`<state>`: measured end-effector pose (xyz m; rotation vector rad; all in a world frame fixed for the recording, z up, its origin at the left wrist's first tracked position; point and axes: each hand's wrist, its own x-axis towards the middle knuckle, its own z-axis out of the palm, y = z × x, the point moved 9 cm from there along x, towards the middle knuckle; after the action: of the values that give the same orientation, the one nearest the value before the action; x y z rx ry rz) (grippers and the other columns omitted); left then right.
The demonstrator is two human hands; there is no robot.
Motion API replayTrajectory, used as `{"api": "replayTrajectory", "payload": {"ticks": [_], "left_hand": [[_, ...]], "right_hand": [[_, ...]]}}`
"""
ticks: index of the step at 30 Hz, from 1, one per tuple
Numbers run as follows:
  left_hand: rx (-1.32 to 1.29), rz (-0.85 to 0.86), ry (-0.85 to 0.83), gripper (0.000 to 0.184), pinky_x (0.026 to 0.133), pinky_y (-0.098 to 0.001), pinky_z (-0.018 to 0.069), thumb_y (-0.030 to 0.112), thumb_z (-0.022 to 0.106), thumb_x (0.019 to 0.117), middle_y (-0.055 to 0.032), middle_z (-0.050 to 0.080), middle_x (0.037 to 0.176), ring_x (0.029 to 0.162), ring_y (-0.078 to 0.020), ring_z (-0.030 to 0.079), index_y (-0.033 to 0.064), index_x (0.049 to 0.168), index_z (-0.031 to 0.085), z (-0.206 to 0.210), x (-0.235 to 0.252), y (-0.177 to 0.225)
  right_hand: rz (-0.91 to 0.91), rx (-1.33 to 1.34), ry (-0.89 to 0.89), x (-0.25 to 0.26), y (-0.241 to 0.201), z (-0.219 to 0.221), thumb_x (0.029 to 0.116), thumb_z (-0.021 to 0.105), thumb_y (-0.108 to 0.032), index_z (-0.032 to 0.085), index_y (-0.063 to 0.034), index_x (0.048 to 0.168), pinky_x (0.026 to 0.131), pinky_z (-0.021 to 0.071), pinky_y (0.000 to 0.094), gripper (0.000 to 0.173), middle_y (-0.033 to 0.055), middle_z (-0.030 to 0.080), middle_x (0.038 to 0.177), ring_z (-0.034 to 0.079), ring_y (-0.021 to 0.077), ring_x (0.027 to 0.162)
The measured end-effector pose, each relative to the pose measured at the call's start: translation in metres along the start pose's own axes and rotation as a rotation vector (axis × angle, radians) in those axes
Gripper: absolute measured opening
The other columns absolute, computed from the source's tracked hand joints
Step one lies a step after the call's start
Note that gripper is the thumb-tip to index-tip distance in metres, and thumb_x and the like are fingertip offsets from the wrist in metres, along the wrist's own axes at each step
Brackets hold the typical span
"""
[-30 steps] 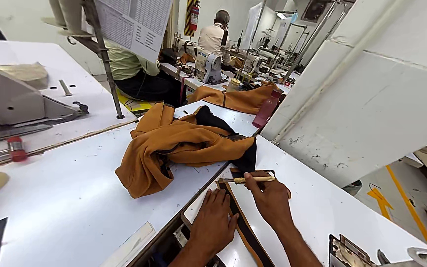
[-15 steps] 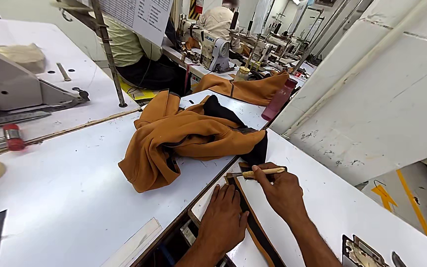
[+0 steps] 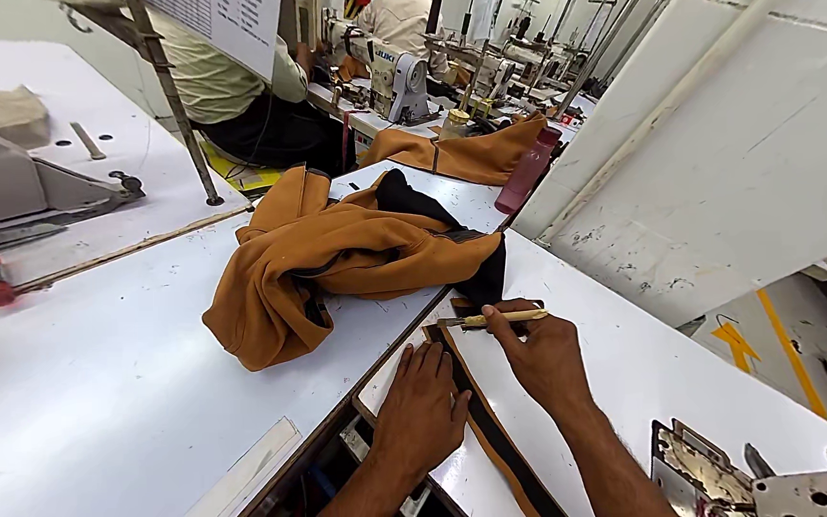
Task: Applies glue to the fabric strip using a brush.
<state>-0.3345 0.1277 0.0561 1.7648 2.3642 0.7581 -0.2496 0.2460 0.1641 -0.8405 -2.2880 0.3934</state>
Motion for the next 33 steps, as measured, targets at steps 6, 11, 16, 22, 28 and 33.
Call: {"api": "replayTrajectory", "payload": {"ticks": [6, 11, 16, 22, 28, 33], "left_hand": [[0.028, -0.007, 0.019, 0.065, 0.126, -0.0455, 0.0229, 0.056, 0.041, 0.1022, -0.0068, 0.053, 0.152, 0.148, -0.0228, 0.042, 0.0077, 0.141, 0.061, 0.001, -0.001, -0.002], [0.046, -0.001, 0.050, 0.065, 0.126, -0.0441, 0.0246, 0.057, 0.042, 0.1012, -0.0059, 0.055, 0.151, 0.147, -0.0216, 0.042, 0.0091, 0.140, 0.063, 0.001, -0.001, -0.003], [0.051, 0.011, 0.080, 0.065, 0.126, -0.0451, 0.0266, 0.058, 0.046, 0.0998, -0.0065, 0.055, 0.150, 0.146, -0.0220, 0.043, 0.0091, 0.139, 0.064, 0.001, -0.002, -0.005], [0.058, 0.018, 0.083, 0.066, 0.126, -0.0447, 0.0254, 0.057, 0.045, 0.0999, -0.0060, 0.052, 0.154, 0.150, -0.0213, 0.038, 0.0080, 0.139, 0.063, 0.002, -0.002, -0.005], [0.059, 0.015, 0.070, 0.066, 0.127, -0.0445, 0.0242, 0.058, 0.045, 0.0985, -0.0067, 0.053, 0.152, 0.149, -0.0211, 0.039, 0.0073, 0.137, 0.063, 0.002, 0.000, -0.004], [0.063, 0.021, 0.089, 0.067, 0.126, -0.0457, 0.0249, 0.057, 0.046, 0.0980, -0.0065, 0.053, 0.152, 0.148, -0.0219, 0.041, 0.0077, 0.141, 0.061, 0.002, -0.001, -0.005]], "right_hand": [[-0.027, -0.014, 0.039, -0.002, -0.005, -0.006, 0.1006, 0.063, -0.040, 0.076, -0.0198, 0.097, 0.058, 0.0558, 0.0237, 0.024, -0.0091, 0.072, 0.081, 0.065, 0.0005, 0.066], [-0.044, -0.064, 0.028, -0.008, -0.008, -0.009, 0.1010, 0.059, -0.036, 0.069, -0.0189, 0.084, 0.047, 0.0458, 0.0248, 0.026, -0.0089, 0.060, 0.063, 0.056, 0.0025, 0.053], [-0.092, 0.007, 0.099, -0.015, -0.019, -0.020, 0.1012, 0.061, -0.034, 0.073, -0.0165, 0.092, 0.053, 0.0520, 0.0227, 0.023, -0.0075, 0.068, 0.073, 0.062, 0.0017, 0.061], [-0.126, 0.086, 0.119, -0.023, -0.018, -0.013, 0.1001, 0.065, -0.030, 0.076, -0.0143, 0.099, 0.057, 0.0524, 0.0191, 0.019, -0.0063, 0.071, 0.082, 0.063, 0.0005, 0.067], [-0.115, 0.037, 0.024, -0.022, -0.011, -0.008, 0.1019, 0.062, -0.034, 0.075, -0.0149, 0.096, 0.055, 0.0511, 0.0217, 0.024, -0.0058, 0.069, 0.077, 0.061, 0.0029, 0.062], [-0.134, 0.044, 0.089, -0.026, -0.020, -0.023, 0.1020, 0.061, -0.031, 0.074, -0.0137, 0.093, 0.054, 0.0500, 0.0211, 0.023, -0.0057, 0.067, 0.075, 0.060, 0.0020, 0.062]]}}
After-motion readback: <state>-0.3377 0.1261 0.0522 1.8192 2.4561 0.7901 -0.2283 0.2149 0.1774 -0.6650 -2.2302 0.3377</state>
